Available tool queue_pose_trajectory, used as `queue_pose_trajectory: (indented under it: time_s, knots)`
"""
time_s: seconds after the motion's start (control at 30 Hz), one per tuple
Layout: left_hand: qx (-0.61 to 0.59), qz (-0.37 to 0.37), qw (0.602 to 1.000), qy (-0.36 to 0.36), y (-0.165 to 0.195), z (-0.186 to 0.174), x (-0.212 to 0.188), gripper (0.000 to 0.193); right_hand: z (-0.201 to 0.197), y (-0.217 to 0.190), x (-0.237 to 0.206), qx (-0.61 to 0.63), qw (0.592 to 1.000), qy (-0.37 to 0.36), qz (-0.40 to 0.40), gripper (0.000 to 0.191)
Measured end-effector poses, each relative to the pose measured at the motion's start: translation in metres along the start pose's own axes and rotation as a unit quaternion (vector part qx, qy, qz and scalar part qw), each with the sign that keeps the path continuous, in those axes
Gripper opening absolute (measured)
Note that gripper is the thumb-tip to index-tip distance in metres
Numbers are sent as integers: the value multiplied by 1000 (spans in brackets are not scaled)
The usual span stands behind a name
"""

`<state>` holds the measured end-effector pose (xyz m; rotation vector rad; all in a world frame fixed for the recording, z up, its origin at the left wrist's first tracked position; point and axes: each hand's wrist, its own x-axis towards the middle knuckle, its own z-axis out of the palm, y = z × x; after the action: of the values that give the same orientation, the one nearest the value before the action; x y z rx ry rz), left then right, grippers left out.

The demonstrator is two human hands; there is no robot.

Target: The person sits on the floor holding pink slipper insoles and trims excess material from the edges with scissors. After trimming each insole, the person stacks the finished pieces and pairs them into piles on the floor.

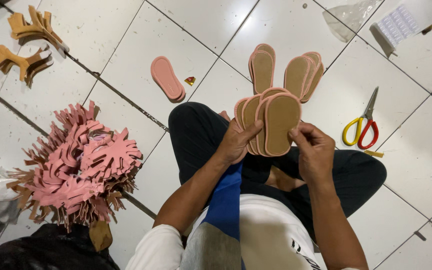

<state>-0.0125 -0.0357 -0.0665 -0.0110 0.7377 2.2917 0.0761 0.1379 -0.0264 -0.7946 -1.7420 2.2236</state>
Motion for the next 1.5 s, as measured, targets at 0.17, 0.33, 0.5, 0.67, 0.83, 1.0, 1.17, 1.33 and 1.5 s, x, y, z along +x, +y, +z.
queue_pose_trajectory:
  time_s: [0.17, 0.33, 0.5, 0.67, 0.83, 1.0, 1.17, 1.33, 1.5]
  knots:
    - [33, 2, 999, 2, 7, 3, 1, 41, -15, -1, 7, 114, 990, 59, -55, 11]
    - [7, 11, 1000, 9, 6, 1, 4, 39, -31, -11, 7, 126, 991, 52, 15, 23]
    - [0, -4, 1000, -1, -5, -3, 2, 37, -25, 0, 0, 88, 988, -76, 99, 19]
    - [-56, -52, 997, 27, -9, -11, 3, 42, -15, 8, -2, 7, 996, -54, 76, 23]
    - [3, -30, 1000, 4, -10, -14, 2, 43, -18, 2, -1, -36, 995, -81, 54, 21]
    - [-50, -32, 998, 30, -15, -8, 4, 51, -17, 4, 0, -59, 991, -101, 66, 17]
    - [-2, -13, 999, 47, -9, -7, 8, 65, -13, 3, -3, -50, 993, -87, 63, 17]
    - [-172, -33, 984, -30, -6, -13, 0, 78, -13, -4, -10, -82, 986, -145, 3, 19]
    - [0, -55, 998, 4, -11, -24, 3, 53, -27, -6, -2, 57, 994, -22, 86, 17]
